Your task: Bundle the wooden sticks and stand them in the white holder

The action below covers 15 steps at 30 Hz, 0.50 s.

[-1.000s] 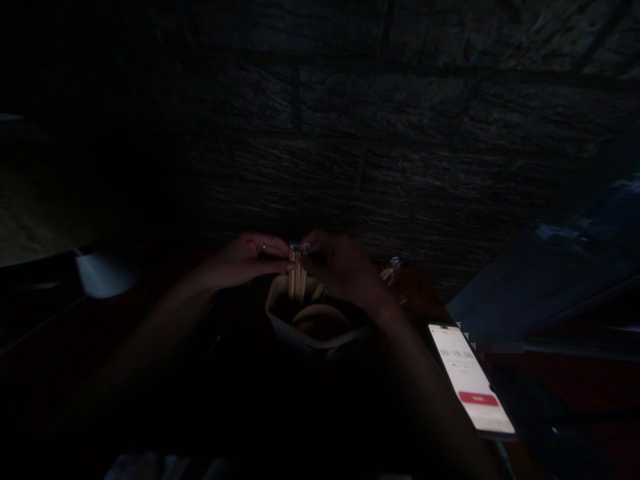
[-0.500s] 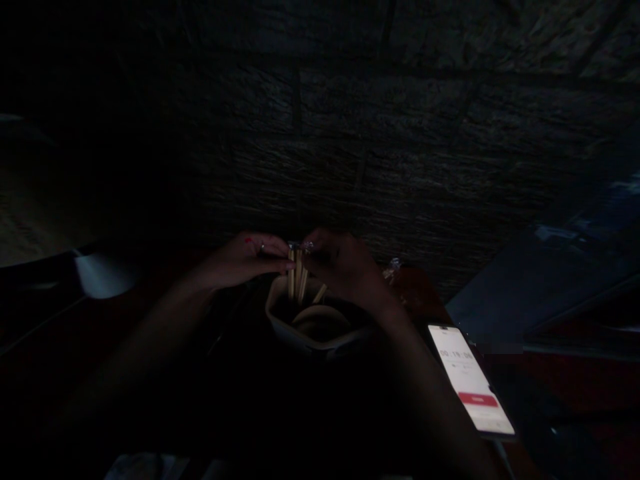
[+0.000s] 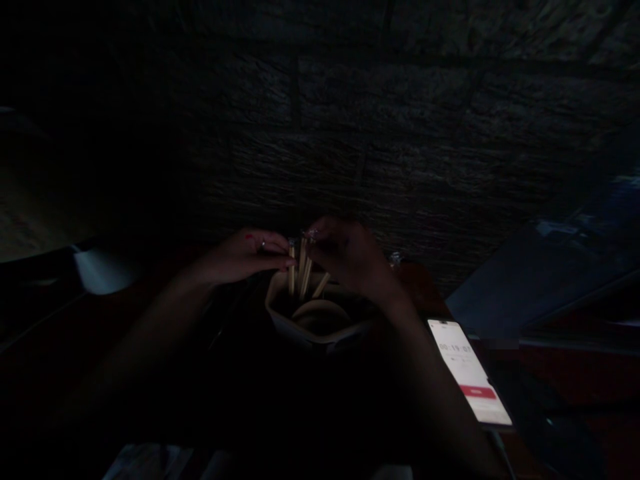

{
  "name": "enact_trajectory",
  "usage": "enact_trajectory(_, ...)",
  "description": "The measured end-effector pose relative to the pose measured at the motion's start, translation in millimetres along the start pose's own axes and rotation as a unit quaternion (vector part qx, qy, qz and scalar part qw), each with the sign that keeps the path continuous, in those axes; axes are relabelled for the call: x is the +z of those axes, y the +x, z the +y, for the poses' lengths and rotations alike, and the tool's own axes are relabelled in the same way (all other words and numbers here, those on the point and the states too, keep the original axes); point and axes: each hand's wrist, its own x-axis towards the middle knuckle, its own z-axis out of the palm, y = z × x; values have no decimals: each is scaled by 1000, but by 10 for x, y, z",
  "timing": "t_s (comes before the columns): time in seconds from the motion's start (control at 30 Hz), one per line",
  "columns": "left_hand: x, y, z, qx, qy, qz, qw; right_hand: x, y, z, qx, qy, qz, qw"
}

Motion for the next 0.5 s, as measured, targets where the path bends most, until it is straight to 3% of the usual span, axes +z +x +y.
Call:
enact_trajectory(0.33,-47,-43,4,8,9,-32,999,-89,-43,-146,-14,30,97,995)
enact_trajectory(0.4,-43,-52,6,6,7,-33,999,-71,-44,-151,-7,29,86,996)
enact_trajectory(0.5,-26,-67,23,-6,-4,-21,1000,-35,-52,-139,13,10,11,1000)
